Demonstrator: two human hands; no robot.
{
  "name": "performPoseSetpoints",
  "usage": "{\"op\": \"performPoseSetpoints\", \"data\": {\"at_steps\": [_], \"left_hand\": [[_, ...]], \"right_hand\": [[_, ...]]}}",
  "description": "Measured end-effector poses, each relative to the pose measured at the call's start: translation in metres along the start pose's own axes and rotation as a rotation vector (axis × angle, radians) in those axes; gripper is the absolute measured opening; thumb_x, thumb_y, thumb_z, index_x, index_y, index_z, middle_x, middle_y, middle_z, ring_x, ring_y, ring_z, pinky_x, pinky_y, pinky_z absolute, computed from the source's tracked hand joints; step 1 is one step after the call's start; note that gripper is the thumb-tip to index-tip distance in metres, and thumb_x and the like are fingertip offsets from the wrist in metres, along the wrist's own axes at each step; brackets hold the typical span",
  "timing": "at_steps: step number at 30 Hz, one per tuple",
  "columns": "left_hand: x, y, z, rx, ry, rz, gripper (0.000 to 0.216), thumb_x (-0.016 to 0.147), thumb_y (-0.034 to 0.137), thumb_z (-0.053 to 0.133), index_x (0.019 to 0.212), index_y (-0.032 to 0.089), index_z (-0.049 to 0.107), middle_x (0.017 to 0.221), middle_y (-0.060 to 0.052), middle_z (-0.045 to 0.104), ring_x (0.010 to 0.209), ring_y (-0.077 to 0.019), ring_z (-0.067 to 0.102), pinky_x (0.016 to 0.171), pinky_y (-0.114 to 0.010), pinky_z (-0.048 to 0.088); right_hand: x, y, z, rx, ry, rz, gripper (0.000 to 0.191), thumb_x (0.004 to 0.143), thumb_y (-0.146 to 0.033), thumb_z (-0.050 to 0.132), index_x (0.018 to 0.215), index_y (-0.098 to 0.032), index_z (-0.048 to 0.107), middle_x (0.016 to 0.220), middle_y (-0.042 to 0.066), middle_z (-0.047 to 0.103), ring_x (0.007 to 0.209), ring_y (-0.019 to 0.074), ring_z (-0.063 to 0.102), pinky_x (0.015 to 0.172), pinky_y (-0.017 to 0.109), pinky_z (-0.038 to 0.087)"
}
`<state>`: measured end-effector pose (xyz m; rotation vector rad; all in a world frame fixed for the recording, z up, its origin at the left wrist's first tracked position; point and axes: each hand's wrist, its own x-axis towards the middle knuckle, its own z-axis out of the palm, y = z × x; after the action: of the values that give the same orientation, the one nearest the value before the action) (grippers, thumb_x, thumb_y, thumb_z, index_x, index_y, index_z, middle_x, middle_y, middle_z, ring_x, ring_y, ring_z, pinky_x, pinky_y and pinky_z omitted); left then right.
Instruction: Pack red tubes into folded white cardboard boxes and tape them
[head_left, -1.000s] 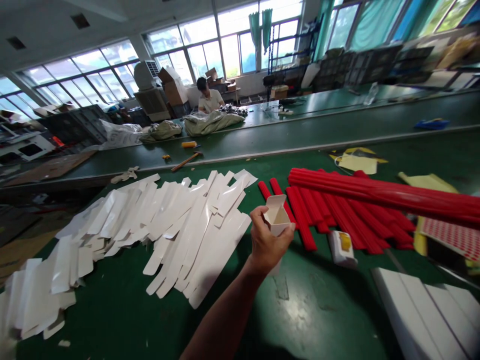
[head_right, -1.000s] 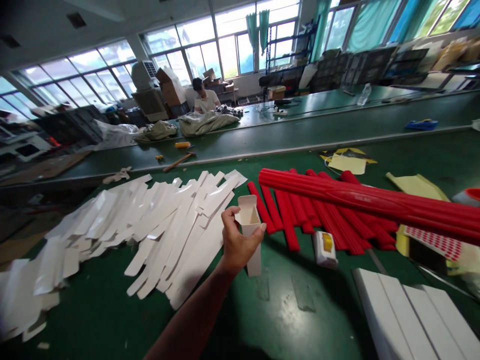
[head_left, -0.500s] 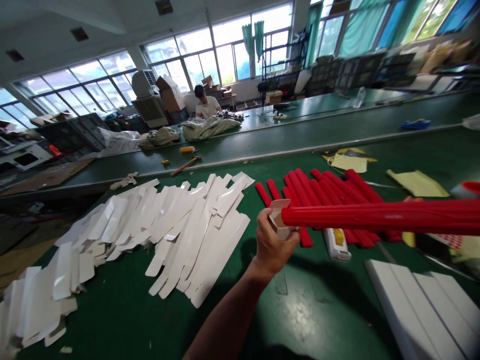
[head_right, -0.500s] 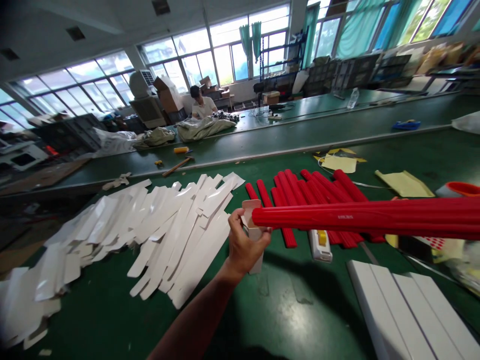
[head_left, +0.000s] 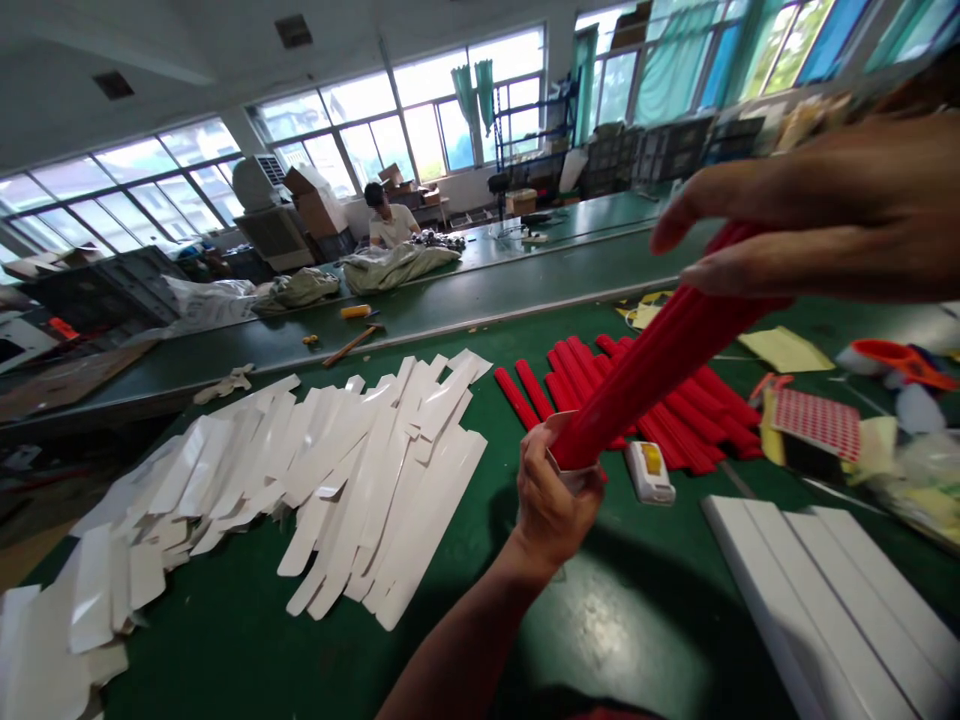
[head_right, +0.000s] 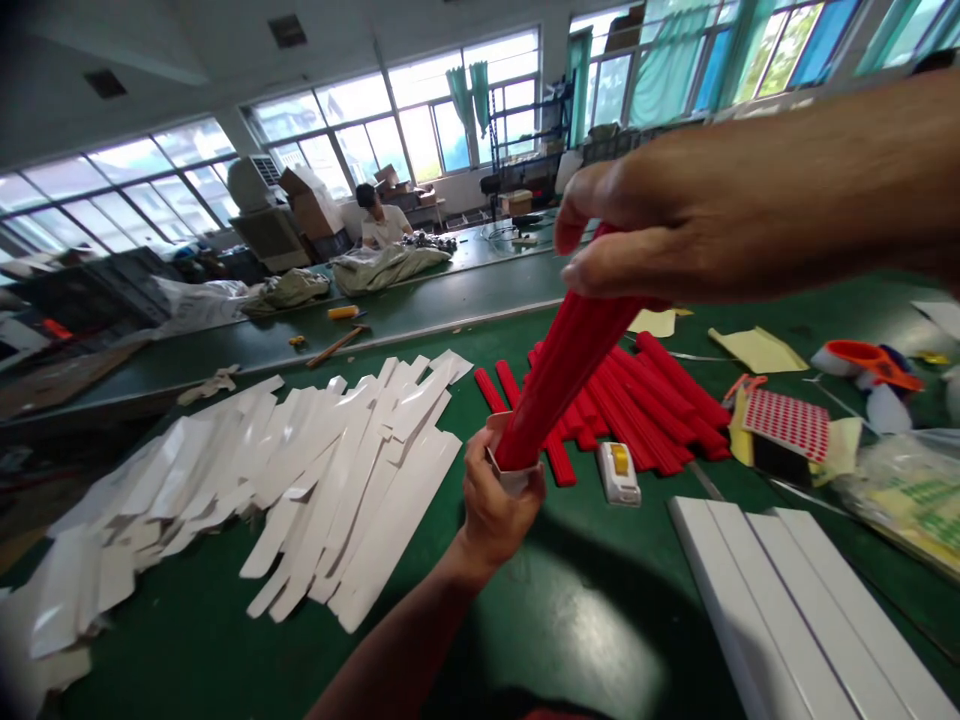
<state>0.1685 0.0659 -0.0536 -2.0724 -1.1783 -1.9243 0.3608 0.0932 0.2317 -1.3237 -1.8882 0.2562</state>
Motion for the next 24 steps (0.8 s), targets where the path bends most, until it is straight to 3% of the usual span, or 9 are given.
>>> {"op": "performPoseSetpoints", "data": {"at_steps": [2, 4, 6, 9, 12, 15, 17, 20, 24], "left_hand": [[0.0, -0.002, -0.002, 0.003, -0.007, -0.003, 0.065, 0.076, 0.019, 0.071, 0.132, 0.01, 0.038, 0.116, -0.02, 0.063, 0.109, -0.028, 0.065, 0.089, -0.042, 0.058], [-0.001, -0.003, -0.004, 0.003, -0.035, -0.006, 0.069, 0.078, 0.027, 0.071, 0.135, 0.009, 0.036, 0.118, -0.022, 0.062, 0.11, -0.0292, 0.065, 0.088, -0.042, 0.058], [-0.001, -0.003, -0.006, 0.007, -0.048, -0.001, 0.071, 0.081, 0.036, 0.07, 0.136, 0.008, 0.035, 0.119, -0.023, 0.061, 0.111, -0.0305, 0.065, 0.086, -0.043, 0.059], [0.0, -0.006, -0.008, 0.012, -0.036, 0.012, 0.068, 0.081, 0.036, 0.07, 0.134, 0.008, 0.037, 0.115, -0.022, 0.063, 0.107, -0.0299, 0.066, 0.084, -0.043, 0.059], [0.001, -0.01, -0.009, 0.035, 0.018, 0.011, 0.067, 0.077, 0.025, 0.071, 0.133, 0.009, 0.038, 0.113, -0.02, 0.063, 0.105, -0.0281, 0.066, 0.084, -0.041, 0.059], [0.0, -0.014, -0.008, 0.052, 0.036, -0.025, 0.068, 0.075, 0.019, 0.07, 0.134, 0.01, 0.038, 0.115, -0.019, 0.062, 0.107, -0.0271, 0.065, 0.086, -0.04, 0.058], [-0.001, -0.016, -0.007, 0.028, -0.006, -0.066, 0.069, 0.075, 0.02, 0.07, 0.135, 0.011, 0.037, 0.117, -0.019, 0.06, 0.109, -0.0272, 0.064, 0.088, -0.041, 0.058], [-0.001, -0.019, -0.007, -0.039, -0.062, -0.1, 0.069, 0.077, 0.021, 0.068, 0.137, 0.012, 0.036, 0.123, -0.019, 0.057, 0.115, -0.0278, 0.06, 0.095, -0.044, 0.055], [0.005, -0.024, -0.012, -0.176, -0.128, -0.028, 0.065, 0.084, 0.032, 0.063, 0.14, 0.012, 0.038, 0.131, -0.021, 0.05, 0.124, -0.0296, 0.052, 0.103, -0.049, 0.048]], "right_hand": [[0.002, -0.017, 0.012, -0.323, -0.201, -0.05, 0.045, 0.081, -0.047, 0.061, 0.106, -0.011, 0.071, 0.055, -0.007, 0.06, 0.044, 0.0055, 0.056, 0.05, 0.021, 0.035], [-0.011, -0.023, 0.044, -0.503, -0.322, -0.156, 0.072, 0.069, -0.046, 0.074, 0.129, -0.009, 0.06, 0.052, -0.005, 0.062, 0.039, 0.0099, 0.056, 0.044, 0.022, 0.033], [-0.032, -0.015, 0.084, -0.506, -0.362, -0.232, 0.088, 0.069, -0.046, 0.076, 0.141, -0.004, 0.049, 0.058, 0.004, 0.067, 0.041, 0.0177, 0.059, 0.041, 0.026, 0.036], [-0.062, 0.012, 0.13, -0.442, -0.43, -0.234, 0.082, 0.075, -0.05, 0.07, 0.141, -0.005, 0.05, 0.072, 0.016, 0.073, 0.05, 0.0275, 0.065, 0.044, 0.033, 0.043], [-0.083, 0.045, 0.15, -0.116, -0.391, -0.067, 0.073, 0.081, -0.057, 0.061, 0.137, -0.011, 0.056, 0.096, 0.019, 0.074, 0.081, 0.036, 0.071, 0.065, 0.043, 0.055], [-0.101, 0.074, 0.172, 0.399, -0.273, 0.216, 0.06, 0.083, -0.062, 0.056, 0.124, -0.019, 0.067, 0.115, 0.013, 0.071, 0.104, 0.0332, 0.068, 0.088, 0.047, 0.054], [-0.115, 0.085, 0.197, 0.75, -0.202, 0.403, 0.053, 0.079, -0.063, 0.062, 0.112, -0.022, 0.072, 0.118, 0.01, 0.07, 0.111, 0.0311, 0.064, 0.097, 0.048, 0.051], [-0.13, 0.085, 0.236, 1.173, -0.017, 0.575, 0.05, 0.067, -0.06, 0.076, 0.098, -0.022, 0.073, 0.117, 0.008, 0.071, 0.118, 0.028, 0.061, 0.107, 0.046, 0.045], [-0.126, 0.066, 0.259, 1.386, 0.082, 0.562, 0.046, 0.07, -0.049, 0.077, 0.107, -0.022, 0.07, 0.111, 0.006, 0.072, 0.111, 0.0251, 0.064, 0.1, 0.039, 0.049]]}}
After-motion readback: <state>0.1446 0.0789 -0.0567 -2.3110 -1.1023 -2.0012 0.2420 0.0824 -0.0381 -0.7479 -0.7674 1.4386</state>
